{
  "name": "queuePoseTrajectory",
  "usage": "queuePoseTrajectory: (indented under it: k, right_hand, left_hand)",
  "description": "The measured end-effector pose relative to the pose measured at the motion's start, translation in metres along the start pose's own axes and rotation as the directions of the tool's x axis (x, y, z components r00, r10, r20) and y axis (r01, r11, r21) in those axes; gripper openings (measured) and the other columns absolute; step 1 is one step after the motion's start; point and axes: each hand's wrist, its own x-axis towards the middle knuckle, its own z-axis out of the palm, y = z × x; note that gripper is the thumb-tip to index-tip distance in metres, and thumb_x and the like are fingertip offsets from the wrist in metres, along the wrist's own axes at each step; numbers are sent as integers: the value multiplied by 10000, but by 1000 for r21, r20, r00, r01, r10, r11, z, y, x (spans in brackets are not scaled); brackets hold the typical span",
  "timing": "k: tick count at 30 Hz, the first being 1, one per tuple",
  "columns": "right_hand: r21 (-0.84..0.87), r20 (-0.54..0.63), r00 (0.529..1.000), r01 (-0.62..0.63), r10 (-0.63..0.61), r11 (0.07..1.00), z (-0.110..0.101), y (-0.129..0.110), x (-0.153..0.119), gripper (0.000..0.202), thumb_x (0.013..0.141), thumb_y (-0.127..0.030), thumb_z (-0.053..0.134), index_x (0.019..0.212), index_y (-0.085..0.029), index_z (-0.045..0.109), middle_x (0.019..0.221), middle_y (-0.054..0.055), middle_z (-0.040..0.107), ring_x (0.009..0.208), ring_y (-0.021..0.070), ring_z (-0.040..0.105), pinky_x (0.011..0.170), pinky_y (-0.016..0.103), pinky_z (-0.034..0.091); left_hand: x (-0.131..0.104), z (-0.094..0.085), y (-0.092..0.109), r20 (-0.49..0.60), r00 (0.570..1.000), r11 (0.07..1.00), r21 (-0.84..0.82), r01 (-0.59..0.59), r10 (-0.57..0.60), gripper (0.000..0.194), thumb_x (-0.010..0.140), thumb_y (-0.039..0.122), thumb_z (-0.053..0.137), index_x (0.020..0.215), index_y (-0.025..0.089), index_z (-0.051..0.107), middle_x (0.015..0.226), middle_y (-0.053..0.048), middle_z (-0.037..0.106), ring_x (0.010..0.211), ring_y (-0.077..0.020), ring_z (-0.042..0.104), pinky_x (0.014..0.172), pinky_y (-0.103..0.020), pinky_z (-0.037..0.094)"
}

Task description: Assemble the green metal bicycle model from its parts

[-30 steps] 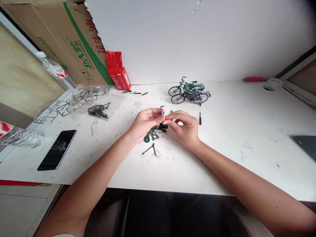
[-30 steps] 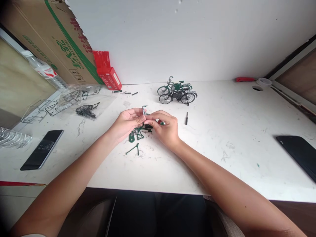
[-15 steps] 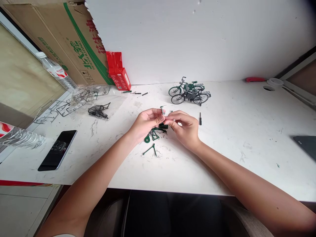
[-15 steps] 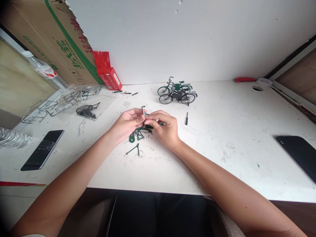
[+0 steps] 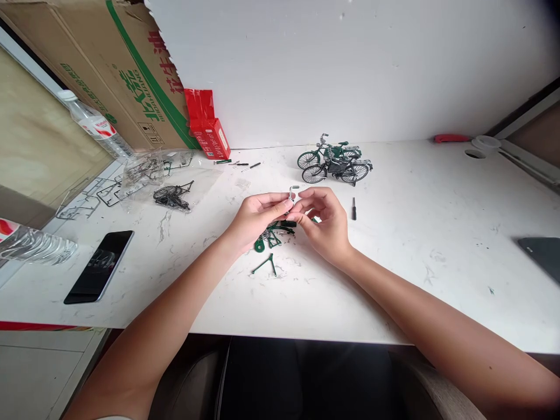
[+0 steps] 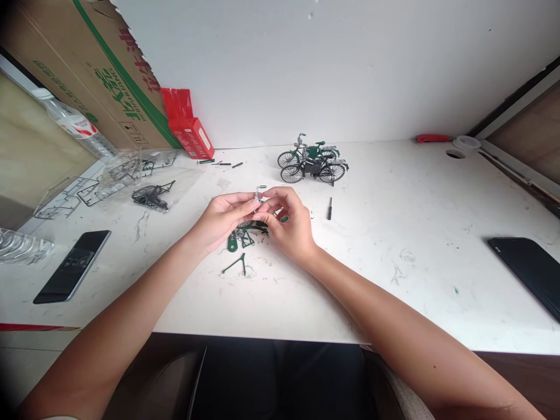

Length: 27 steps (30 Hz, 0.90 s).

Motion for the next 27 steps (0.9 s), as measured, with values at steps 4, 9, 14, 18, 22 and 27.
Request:
queuePoseTrajectory:
  k: [4,9,14,18,22,27]
  right_hand:
    - [-6,16,1000,9,-9,1000,0,4,-1,383,951,-453,872,1200,-300,624,897,-6,781,842,200,771,673,340,543]
    - [-47,-9,1000,-2,2,999,0,2,0,410,938,-504,871,1198,-290,636,919,1,729,852,186,719,634,318,536]
    - [-99,-147,988,-59,44,993,-2,4,3,382,994,-531,793,1268,-299,660,1126,48,680,930,177,665,651,298,548]
    - [-47,-103,983,-160,154,986,-3,8,8,385,982,-624,765,1112,-261,768,1173,79,719,960,195,669,638,295,551]
    - [44,-68,971,-228,231,973,-2,10,11,455,924,-675,804,922,-220,782,942,59,753,829,180,662,585,283,538]
    - [83,-93,961,-252,259,964,-1,10,11,478,887,-685,838,922,-212,775,870,32,725,710,137,629,571,268,552]
  left_hand:
    - [1,2,-4,-43,997,997,46,-59,61,398,838,410,953,1146,170,874,1203,-122,845,1189,-285,772,1149,-464,552]
    - [1,3,-4,-95,989,989,104,-107,117,433,810,450,968,1123,166,874,1151,-123,856,1147,-297,791,1110,-469,588]
    - [1,1,-7,-38,980,941,291,-175,194,382,877,436,913,1142,165,863,1176,-128,847,1110,-267,789,1058,-411,604]
    - [1,2,-12,-4,976,889,413,-196,217,295,919,399,866,1108,173,858,1125,-120,841,1022,-242,787,937,-366,617]
    - [-1,5,-11,-21,985,900,410,-148,172,298,901,371,881,1103,156,839,1114,-129,839,1017,-253,794,929,-376,620]
    - [-1,4,-8,11,999,951,306,-50,49,392,869,358,920,1172,139,801,1213,-149,818,1034,-258,803,967,-414,636]
